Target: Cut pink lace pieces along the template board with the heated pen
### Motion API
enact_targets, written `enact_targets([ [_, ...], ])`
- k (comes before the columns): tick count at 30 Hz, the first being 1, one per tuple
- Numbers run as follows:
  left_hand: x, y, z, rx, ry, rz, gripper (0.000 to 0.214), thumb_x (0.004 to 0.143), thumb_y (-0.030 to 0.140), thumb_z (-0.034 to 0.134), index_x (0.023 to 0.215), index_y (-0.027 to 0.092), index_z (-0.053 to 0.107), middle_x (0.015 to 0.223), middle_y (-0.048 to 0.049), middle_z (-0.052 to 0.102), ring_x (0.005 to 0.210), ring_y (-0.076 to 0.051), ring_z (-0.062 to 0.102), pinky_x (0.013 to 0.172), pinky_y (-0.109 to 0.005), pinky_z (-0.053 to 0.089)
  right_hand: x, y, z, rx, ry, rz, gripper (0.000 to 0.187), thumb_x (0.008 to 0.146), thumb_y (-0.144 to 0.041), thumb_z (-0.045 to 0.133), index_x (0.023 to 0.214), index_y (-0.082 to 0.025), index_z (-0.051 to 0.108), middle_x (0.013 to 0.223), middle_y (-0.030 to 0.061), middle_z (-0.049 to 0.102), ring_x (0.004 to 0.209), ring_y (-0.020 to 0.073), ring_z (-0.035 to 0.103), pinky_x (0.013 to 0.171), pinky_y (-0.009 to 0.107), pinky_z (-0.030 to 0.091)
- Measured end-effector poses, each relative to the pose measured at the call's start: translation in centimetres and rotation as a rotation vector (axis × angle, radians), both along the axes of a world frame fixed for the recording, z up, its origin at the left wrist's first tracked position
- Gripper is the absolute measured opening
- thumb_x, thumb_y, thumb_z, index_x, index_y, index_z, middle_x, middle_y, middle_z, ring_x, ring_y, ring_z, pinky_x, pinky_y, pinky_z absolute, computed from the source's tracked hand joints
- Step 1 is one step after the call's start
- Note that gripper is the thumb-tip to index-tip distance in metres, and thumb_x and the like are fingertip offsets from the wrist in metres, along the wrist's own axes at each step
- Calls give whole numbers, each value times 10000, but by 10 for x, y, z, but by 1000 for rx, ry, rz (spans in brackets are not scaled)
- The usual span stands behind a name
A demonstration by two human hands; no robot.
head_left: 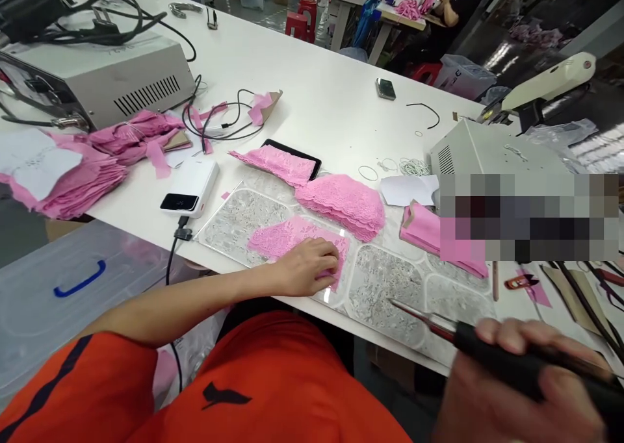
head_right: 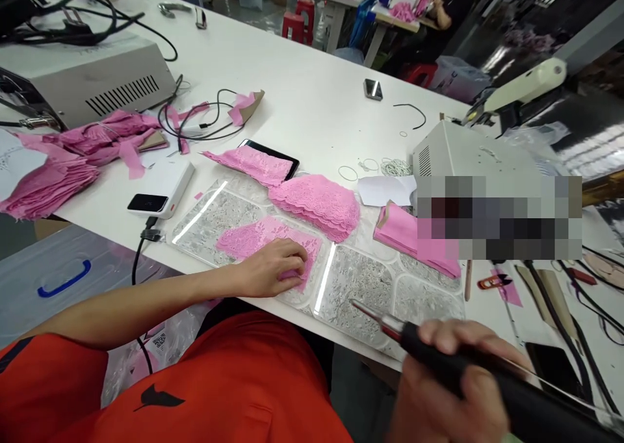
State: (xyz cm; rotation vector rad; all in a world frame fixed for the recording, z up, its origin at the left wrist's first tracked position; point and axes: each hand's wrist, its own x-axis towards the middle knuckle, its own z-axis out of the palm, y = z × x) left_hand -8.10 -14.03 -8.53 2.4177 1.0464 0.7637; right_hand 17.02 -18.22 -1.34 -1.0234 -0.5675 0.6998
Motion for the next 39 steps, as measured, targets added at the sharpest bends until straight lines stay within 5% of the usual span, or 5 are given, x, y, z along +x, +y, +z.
enact_targets([
  [3, 0, -1, -1, 7, 3, -1, 87, 827, 225, 581, 768, 161, 588, 1000, -86, 626, 922, -196, 566, 853, -325, 441, -36, 12, -5, 181, -159, 196, 231, 477, -156, 468, 693, -210, 526, 624, -37, 462, 492, 93, 371, 408, 249, 342],
  [9, 0, -1, -1, 15, 19, 13, 73, 827, 222, 586, 781, 165, 588, 1009, -82, 621, 917, -195, 557, 837, -325, 437, -59, 10, -19, 225, -241, 453, 159, 663, -156, 514, 814, -203, 525, 748, -21, 507, 558, 102, 458, 482, 278, 426],
  [39, -1, -1, -1, 21, 13, 11, 57, 831, 213, 596, 806, 164, 581, 1019, -78, 618, 932, -196, 554, 848, -337, 430, -61, 20, -26, 277, -224, 542, 130, 725, -176, 548, 852, -200, 541, 768, -14, 491, 573, 94, 482, 490, 258, 434],
])
